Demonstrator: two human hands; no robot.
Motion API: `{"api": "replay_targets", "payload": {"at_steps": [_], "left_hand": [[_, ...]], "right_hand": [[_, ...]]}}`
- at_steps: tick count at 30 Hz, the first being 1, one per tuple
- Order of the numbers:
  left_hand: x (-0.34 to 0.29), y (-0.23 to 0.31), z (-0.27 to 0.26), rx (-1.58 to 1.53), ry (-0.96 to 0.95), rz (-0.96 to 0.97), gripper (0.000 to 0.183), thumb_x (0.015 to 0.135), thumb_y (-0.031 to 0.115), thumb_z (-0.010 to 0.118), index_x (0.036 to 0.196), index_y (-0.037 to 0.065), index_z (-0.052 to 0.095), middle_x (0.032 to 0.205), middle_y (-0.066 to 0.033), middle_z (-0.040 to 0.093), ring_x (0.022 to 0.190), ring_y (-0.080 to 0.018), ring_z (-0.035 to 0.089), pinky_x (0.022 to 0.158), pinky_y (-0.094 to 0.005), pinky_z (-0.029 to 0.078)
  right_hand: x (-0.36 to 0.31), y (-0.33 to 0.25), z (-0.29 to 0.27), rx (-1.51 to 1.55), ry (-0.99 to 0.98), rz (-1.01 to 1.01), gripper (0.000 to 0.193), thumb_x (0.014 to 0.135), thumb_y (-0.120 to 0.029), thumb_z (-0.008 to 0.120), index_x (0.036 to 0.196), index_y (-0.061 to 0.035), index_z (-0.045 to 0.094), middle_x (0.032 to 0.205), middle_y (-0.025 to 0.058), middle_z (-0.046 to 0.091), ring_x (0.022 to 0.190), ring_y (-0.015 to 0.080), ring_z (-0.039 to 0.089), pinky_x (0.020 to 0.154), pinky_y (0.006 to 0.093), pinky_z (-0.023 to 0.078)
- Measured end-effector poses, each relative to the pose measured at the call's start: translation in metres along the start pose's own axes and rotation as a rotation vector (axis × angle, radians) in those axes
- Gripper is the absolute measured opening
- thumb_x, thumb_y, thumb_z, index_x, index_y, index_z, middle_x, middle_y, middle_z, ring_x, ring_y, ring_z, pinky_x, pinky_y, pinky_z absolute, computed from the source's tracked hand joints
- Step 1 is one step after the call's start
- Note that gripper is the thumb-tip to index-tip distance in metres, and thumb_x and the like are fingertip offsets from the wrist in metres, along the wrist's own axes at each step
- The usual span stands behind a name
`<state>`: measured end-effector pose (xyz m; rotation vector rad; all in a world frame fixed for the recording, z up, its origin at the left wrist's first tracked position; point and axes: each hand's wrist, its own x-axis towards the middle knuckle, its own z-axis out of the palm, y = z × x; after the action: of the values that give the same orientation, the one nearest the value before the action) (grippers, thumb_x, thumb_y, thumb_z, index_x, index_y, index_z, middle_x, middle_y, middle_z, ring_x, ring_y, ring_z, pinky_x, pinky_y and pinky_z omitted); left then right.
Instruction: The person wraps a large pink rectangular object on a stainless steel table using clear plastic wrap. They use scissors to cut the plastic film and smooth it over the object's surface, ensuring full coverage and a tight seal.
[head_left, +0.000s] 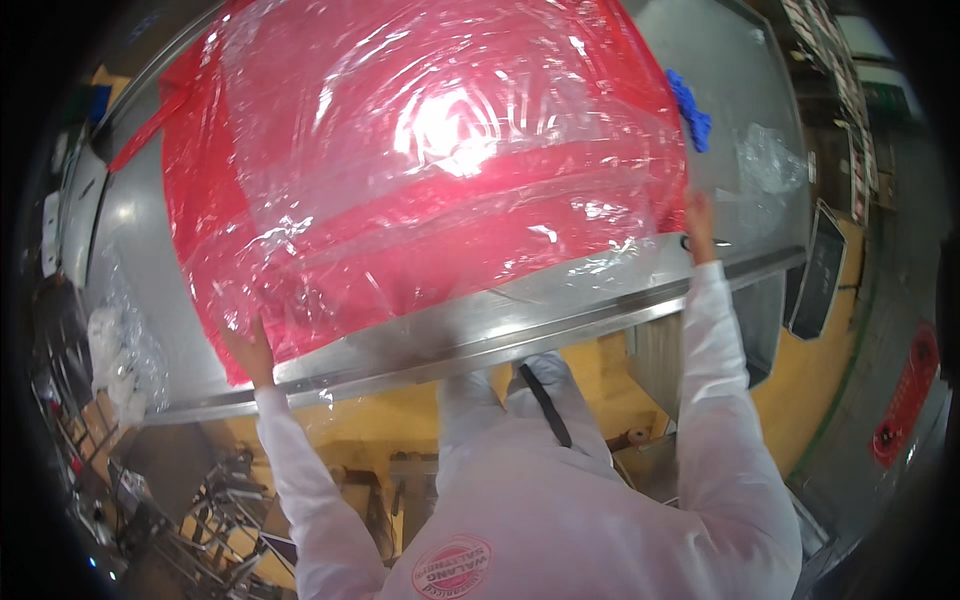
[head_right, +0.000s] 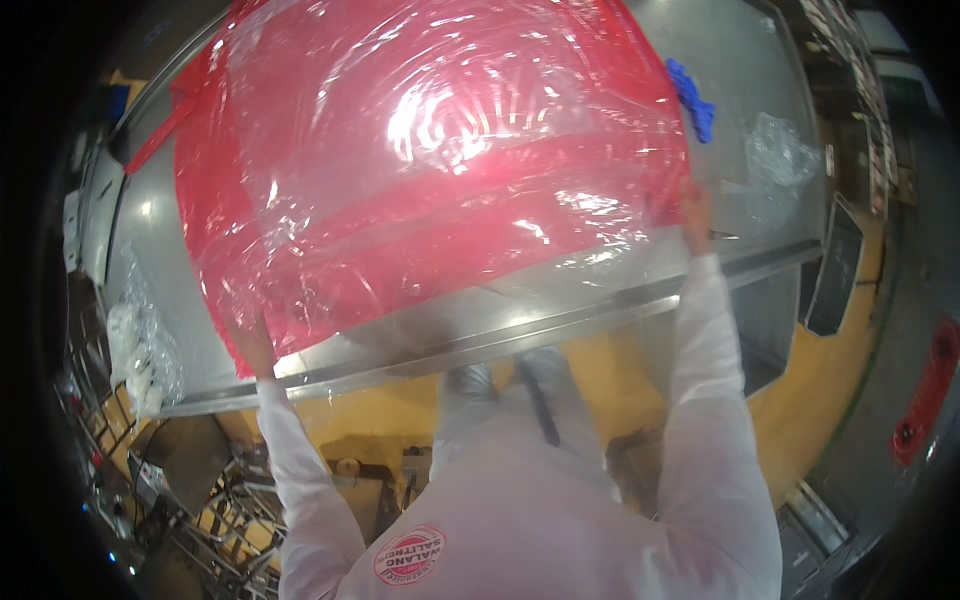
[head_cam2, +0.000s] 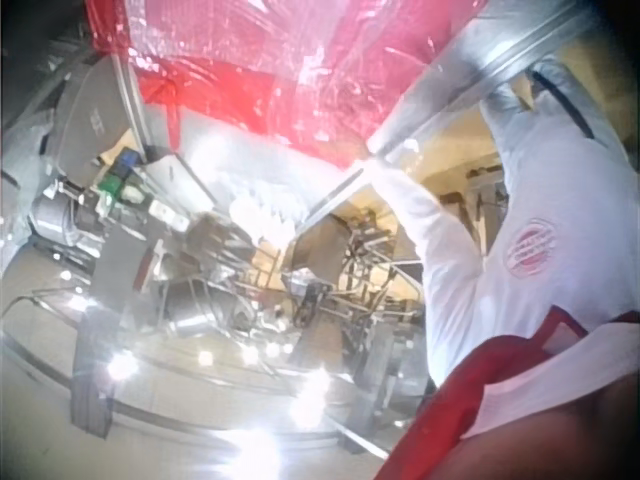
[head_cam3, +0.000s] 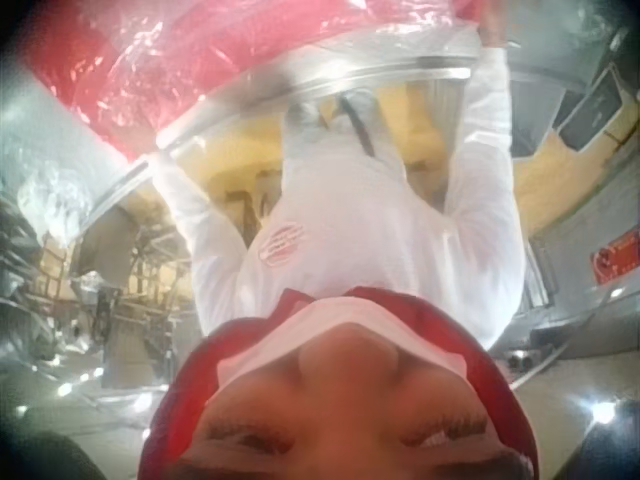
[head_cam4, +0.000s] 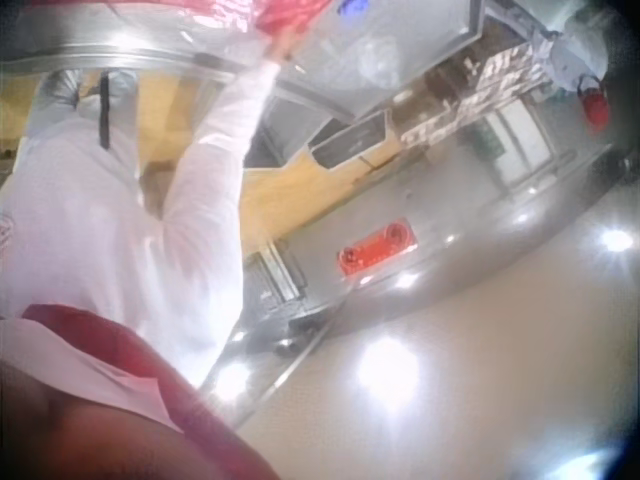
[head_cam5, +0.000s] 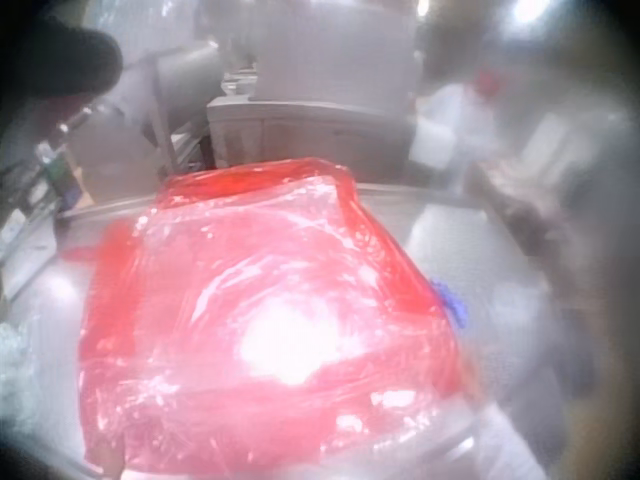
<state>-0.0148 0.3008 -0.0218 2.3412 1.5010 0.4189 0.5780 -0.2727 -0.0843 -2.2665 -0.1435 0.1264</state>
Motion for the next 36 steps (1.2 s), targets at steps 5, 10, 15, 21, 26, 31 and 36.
{"api": "replay_targets", "payload": {"at_steps": [5,10,15,21,26,31,36], "left_hand": [[-0.099,-0.051,0.011,0.436,-0.200,-0.430,0.075,0.083,0.053,0.056,0.135,0.003,0.037,0.134,-0.0232,0.041,0.127,-0.0363,0.036,0.104,-0.0500,0.028],[-0.108,-0.048,0.015,0.524,-0.142,-0.376,0.065,0.082,0.049,0.058,0.131,0.008,0.045,0.125,-0.0170,0.050,0.117,-0.0338,0.046,0.097,-0.0561,0.031],[-0.096,-0.059,-0.004,0.453,-0.232,-0.425,0.047,0.083,0.029,0.060,0.124,0.007,0.051,0.117,-0.0157,0.054,0.110,-0.0328,0.051,0.091,-0.0488,0.038],[-0.091,-0.129,-0.026,0.166,-0.115,-0.186,0.040,0.081,0.003,0.055,0.120,0.001,0.052,0.108,-0.0166,0.054,0.098,-0.0313,0.055,0.085,-0.0392,0.044],[-0.086,-0.134,-0.053,0.018,-0.184,-0.174,0.037,0.085,0.007,0.058,0.121,0.002,0.052,0.102,-0.0128,0.053,0.091,-0.0241,0.053,0.082,-0.0357,0.043],[-0.096,-0.161,-0.056,0.138,-0.385,-0.198,0.051,0.080,0.023,0.070,0.124,0.005,0.051,0.099,-0.0098,0.056,0.090,-0.0227,0.052,0.081,-0.0353,0.043],[-0.104,-0.152,-0.066,0.250,-0.481,-0.156,0.068,0.075,0.032,0.075,0.130,0.006,0.046,0.108,-0.0148,0.054,0.097,-0.0293,0.053,0.087,-0.0402,0.042]], "right_hand": [[-0.117,0.068,0.008,-0.110,0.028,0.435,0.055,0.081,-0.031,0.068,0.116,0.0027,0.045,0.102,0.0199,0.061,0.094,0.0293,0.060,0.081,0.0387,0.046],[-0.141,0.029,0.059,-0.356,-0.033,0.174,0.041,0.077,-0.028,0.069,0.102,0.0020,0.056,0.091,0.0216,0.064,0.081,0.0370,0.063,0.070,0.0435,0.049],[-0.128,-0.001,0.052,-0.547,-0.119,0.040,0.032,0.079,-0.031,0.063,0.075,0.0005,0.062,0.075,0.0235,0.062,0.075,0.0410,0.061,0.068,0.0473,0.047],[-0.079,0.068,-0.050,0.284,-0.001,0.463,0.015,0.091,-0.015,0.054,0.080,-0.0061,0.049,0.064,0.0024,0.054,0.057,0.0125,0.056,0.050,0.0278,0.049],[-0.052,0.085,-0.114,0.006,0.022,0.349,0.020,0.089,-0.017,0.058,0.075,-0.0074,0.047,0.059,0.0029,0.050,0.046,0.0127,0.050,0.040,0.0280,0.041],[-0.050,0.158,-0.129,-0.453,0.027,0.124,0.021,0.088,-0.018,0.060,0.078,-0.0060,0.047,0.063,0.0058,0.055,0.043,0.0125,0.051,0.037,0.0284,0.038],[-0.047,0.135,-0.116,-0.318,0.085,0.241,0.018,0.084,-0.015,0.063,0.089,-0.0034,0.050,0.070,0.0104,0.060,0.055,0.0233,0.058,0.053,0.0359,0.047]]}}
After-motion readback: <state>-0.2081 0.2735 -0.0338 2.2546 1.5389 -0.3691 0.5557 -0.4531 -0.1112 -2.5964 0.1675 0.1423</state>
